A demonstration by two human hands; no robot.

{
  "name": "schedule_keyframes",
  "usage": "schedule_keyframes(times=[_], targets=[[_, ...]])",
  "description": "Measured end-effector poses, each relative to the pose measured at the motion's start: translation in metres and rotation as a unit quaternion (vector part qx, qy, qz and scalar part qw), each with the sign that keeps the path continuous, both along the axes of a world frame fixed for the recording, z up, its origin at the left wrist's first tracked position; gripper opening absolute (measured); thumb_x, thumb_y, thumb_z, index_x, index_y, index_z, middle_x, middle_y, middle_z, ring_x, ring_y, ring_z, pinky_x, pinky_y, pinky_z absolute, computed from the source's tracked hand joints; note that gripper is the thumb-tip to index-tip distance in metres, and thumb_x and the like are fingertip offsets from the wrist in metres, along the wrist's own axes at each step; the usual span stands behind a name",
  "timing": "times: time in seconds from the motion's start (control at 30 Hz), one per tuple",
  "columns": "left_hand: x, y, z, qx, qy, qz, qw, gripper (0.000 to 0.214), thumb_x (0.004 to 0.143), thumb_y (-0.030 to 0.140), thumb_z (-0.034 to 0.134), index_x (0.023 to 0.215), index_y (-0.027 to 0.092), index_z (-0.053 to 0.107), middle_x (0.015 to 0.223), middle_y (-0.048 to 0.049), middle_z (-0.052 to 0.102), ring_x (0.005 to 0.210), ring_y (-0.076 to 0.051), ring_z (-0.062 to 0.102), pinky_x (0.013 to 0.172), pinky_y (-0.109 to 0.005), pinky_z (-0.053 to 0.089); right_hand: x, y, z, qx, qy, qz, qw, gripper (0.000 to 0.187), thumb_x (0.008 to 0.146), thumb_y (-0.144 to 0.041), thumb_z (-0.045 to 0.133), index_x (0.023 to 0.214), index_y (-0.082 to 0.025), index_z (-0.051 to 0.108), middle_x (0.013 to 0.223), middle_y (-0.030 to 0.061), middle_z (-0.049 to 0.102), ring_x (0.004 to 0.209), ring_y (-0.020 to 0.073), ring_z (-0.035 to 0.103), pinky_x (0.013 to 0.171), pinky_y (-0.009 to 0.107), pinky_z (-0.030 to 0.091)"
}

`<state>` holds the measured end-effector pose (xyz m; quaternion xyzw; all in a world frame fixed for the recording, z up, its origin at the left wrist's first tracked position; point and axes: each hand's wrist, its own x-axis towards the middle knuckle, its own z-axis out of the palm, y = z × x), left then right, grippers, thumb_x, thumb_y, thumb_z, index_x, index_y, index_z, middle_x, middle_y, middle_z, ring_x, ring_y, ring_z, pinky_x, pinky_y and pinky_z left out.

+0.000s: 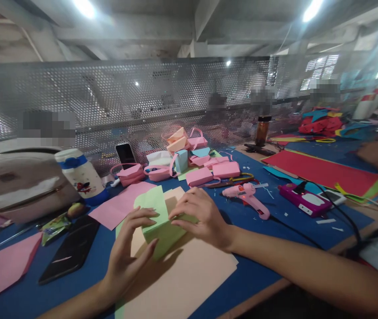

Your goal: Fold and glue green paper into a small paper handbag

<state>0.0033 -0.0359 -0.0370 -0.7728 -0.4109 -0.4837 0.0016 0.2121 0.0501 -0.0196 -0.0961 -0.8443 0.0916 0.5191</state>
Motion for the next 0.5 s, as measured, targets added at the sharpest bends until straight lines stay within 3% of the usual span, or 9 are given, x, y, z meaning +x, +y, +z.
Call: schedule_keyframes(times=[0.13, 0.5], targets=[[-0.0003, -0.0007, 0.0008, -0.004, -0.004, -0.013, 1.0, 0.023, 0.092, 0.011, 0.056, 0.111, 0.023, 0.053, 0.117, -0.0096, 0.059, 0.115, -0.024, 0.056, 0.102, -0.044, 0.045, 0.0009, -0.0004, -0.0005, 0.002, -0.008, -0.01, 1.0, 0.016, 0.097, -0.034, 0.063, 0.093, -0.021, 0.072, 0.084, 0.0034, 0.07, 0.085, 0.02, 0.056, 0.081, 0.036, 0.042], [0.0012, -0.0023, 0.0019, 0.008, 0.006, -0.02, 1.0, 0.024, 0.091, 0.007, 0.055, 0.11, 0.021, 0.055, 0.118, -0.0089, 0.057, 0.119, -0.022, 0.054, 0.108, -0.041, 0.041, 0.0007, -0.004, 0.0019, 0.0, 0.0, -0.005, 1.0, 0.013, 0.095, -0.031, 0.066, 0.089, -0.02, 0.071, 0.081, 0.0022, 0.069, 0.083, 0.0195, 0.055, 0.08, 0.035, 0.04]])
